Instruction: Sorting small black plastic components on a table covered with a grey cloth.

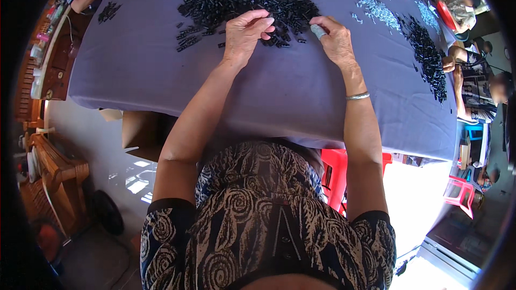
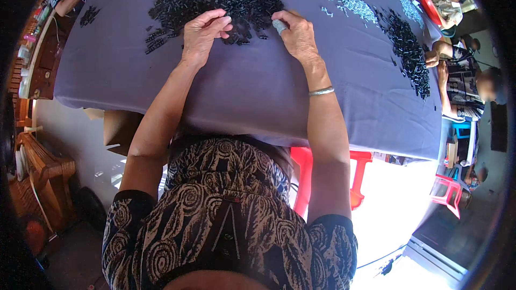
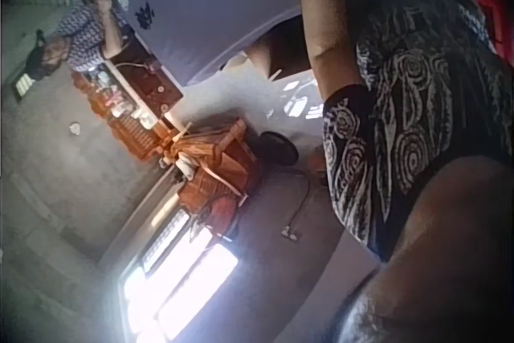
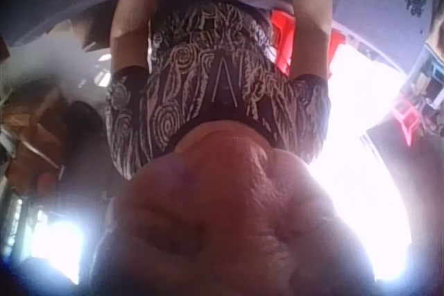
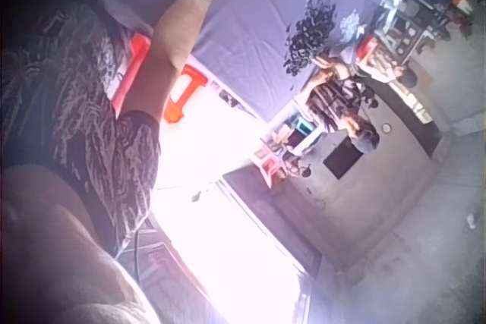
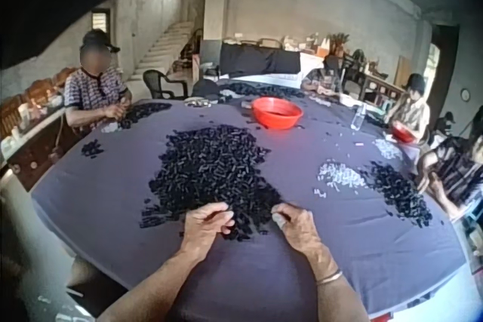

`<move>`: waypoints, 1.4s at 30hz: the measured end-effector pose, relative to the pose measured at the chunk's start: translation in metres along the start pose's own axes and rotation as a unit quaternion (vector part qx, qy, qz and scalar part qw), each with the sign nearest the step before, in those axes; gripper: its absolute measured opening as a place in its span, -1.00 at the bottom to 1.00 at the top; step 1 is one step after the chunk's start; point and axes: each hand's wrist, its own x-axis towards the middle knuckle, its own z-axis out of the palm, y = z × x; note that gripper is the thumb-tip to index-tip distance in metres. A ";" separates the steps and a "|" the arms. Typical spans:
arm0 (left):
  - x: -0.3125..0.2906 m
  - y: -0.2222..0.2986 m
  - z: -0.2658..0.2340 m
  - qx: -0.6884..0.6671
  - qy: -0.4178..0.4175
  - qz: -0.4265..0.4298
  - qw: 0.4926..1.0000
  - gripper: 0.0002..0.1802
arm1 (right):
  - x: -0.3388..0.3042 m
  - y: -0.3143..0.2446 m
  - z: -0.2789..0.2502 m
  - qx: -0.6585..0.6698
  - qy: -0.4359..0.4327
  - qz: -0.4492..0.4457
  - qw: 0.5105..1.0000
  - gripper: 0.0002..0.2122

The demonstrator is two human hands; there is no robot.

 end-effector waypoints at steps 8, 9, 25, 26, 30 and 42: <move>-0.004 -0.002 0.006 0.026 -0.018 0.011 0.999 -0.82 | 0.001 -0.004 0.005 -0.053 -0.045 -0.036 0.997 -0.79; -0.004 -0.002 0.005 0.026 -0.017 0.011 0.999 -0.82 | 0.001 -0.006 0.003 -0.045 -0.061 -0.024 0.997 -0.80; -0.002 -0.002 0.003 -0.002 0.017 0.016 1.000 -0.80 | 0.002 0.010 -0.002 0.004 0.024 0.053 0.998 -0.81; -0.003 -0.001 0.003 0.002 0.021 0.014 1.000 -0.80 | 0.003 0.010 -0.002 0.004 0.024 0.053 0.998 -0.81; -0.004 -0.002 0.004 0.000 0.014 0.017 1.000 -0.80 | 0.004 0.005 0.002 -0.048 0.005 0.000 0.999 -0.80; -0.004 -0.003 0.004 0.008 0.008 0.013 1.000 -0.81 | 0.001 0.001 -0.013 0.044 -0.095 0.072 0.992 -0.87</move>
